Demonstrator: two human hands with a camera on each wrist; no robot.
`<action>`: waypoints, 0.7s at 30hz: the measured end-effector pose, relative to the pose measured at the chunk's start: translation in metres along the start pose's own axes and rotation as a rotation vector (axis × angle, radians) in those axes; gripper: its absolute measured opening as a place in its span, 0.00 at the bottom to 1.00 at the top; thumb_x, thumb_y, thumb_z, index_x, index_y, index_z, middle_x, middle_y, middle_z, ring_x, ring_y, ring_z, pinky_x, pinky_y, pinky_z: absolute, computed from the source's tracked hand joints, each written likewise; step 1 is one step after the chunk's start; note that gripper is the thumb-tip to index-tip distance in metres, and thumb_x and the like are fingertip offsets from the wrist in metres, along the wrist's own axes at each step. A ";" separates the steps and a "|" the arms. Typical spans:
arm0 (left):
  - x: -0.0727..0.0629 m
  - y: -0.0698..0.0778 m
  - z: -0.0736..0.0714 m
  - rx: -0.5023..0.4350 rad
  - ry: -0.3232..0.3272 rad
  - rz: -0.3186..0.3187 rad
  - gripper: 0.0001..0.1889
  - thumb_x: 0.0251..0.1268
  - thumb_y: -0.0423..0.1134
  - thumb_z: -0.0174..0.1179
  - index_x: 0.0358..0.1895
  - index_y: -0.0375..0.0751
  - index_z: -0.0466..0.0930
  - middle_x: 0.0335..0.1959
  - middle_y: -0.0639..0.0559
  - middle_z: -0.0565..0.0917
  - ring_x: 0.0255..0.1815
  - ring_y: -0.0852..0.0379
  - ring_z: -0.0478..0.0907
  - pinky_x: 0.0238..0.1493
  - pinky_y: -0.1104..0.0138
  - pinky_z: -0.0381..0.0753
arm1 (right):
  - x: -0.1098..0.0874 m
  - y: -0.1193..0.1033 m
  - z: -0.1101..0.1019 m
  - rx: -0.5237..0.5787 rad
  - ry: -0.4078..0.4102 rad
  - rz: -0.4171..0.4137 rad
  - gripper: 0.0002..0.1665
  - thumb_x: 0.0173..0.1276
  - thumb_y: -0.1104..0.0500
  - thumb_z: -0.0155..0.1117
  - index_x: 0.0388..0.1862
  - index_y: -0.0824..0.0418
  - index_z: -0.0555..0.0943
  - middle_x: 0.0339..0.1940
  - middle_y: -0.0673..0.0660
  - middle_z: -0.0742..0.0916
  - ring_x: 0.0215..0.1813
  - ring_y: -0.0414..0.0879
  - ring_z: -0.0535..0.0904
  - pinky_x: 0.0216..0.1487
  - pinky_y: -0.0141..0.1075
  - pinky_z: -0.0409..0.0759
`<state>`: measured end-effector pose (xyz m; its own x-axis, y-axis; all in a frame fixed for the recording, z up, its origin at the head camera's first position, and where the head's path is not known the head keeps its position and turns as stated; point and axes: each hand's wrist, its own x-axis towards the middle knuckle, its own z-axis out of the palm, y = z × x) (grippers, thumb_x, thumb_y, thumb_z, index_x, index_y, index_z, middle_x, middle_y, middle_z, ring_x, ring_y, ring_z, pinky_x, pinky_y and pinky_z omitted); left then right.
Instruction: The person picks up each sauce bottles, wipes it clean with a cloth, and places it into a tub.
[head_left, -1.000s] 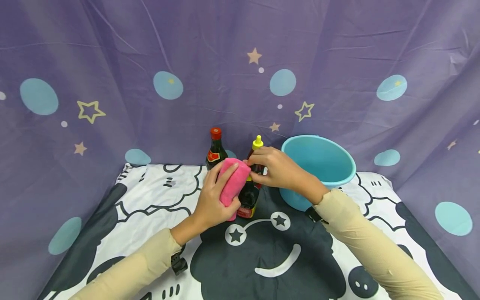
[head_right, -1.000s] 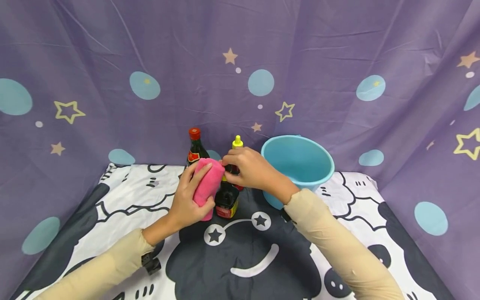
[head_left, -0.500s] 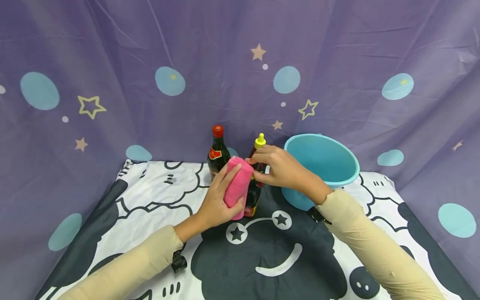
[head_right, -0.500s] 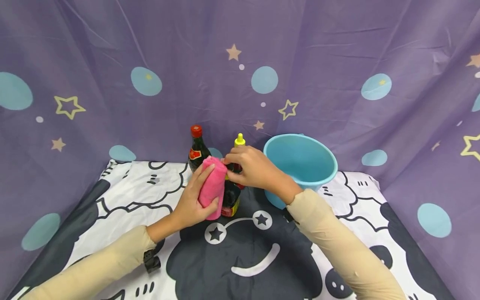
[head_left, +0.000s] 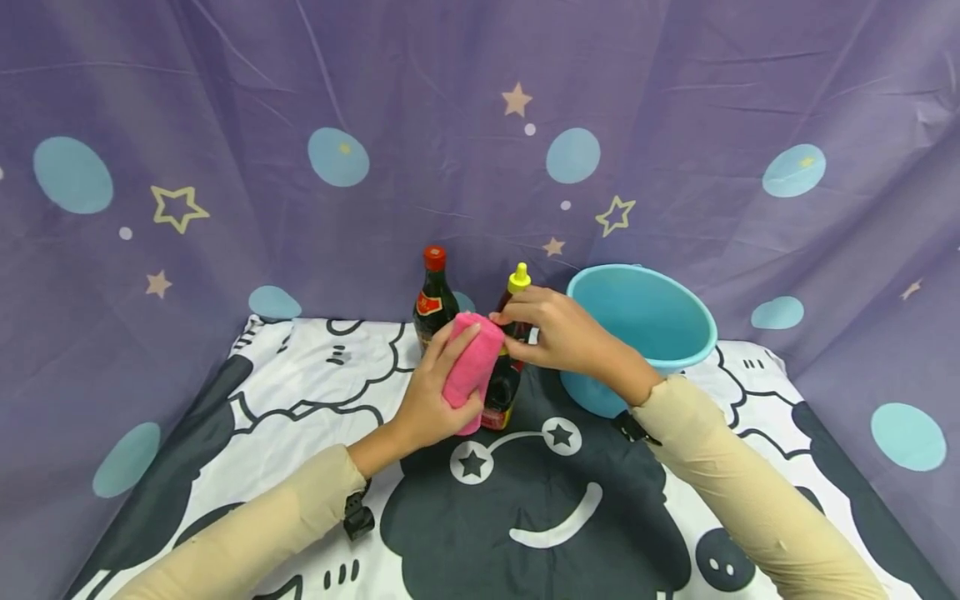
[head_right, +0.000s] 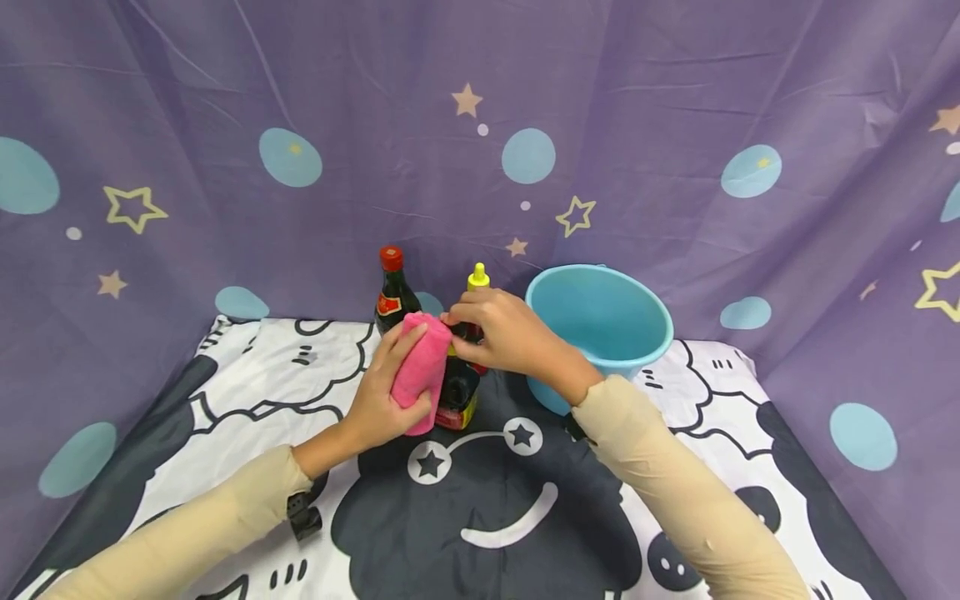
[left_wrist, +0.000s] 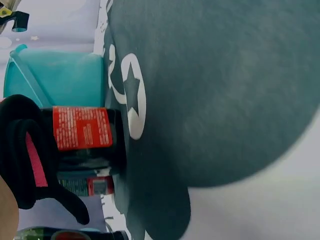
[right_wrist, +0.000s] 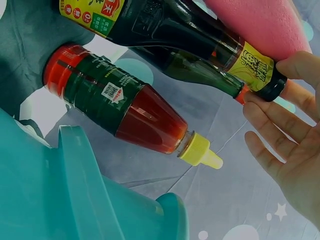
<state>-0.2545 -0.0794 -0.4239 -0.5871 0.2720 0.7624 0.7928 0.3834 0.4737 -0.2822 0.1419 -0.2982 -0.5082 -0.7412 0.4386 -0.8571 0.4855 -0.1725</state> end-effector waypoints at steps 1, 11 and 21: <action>-0.001 -0.001 -0.001 0.013 -0.005 0.005 0.44 0.47 0.34 0.65 0.75 0.50 0.65 0.74 0.41 0.66 0.62 0.44 0.76 0.48 0.52 0.85 | 0.000 0.000 0.000 -0.001 0.000 0.000 0.13 0.64 0.58 0.72 0.45 0.62 0.88 0.40 0.56 0.89 0.41 0.50 0.84 0.42 0.40 0.84; -0.019 -0.007 -0.013 0.164 -0.219 0.018 0.44 0.46 0.40 0.68 0.74 0.55 0.67 0.72 0.44 0.70 0.63 0.45 0.76 0.53 0.49 0.84 | -0.001 0.001 -0.001 -0.017 0.005 -0.006 0.12 0.65 0.58 0.73 0.46 0.61 0.89 0.39 0.55 0.88 0.40 0.47 0.83 0.41 0.39 0.83; -0.021 -0.008 -0.024 0.223 -0.372 -0.006 0.46 0.46 0.39 0.69 0.76 0.60 0.65 0.74 0.48 0.68 0.63 0.46 0.75 0.48 0.51 0.84 | -0.001 -0.002 0.000 -0.025 -0.008 0.005 0.13 0.66 0.57 0.72 0.48 0.60 0.89 0.40 0.54 0.88 0.40 0.46 0.82 0.41 0.39 0.82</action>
<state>-0.2443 -0.1093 -0.4331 -0.6432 0.5533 0.5293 0.7583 0.5563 0.3400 -0.2805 0.1416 -0.2981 -0.5134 -0.7420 0.4310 -0.8520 0.5009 -0.1525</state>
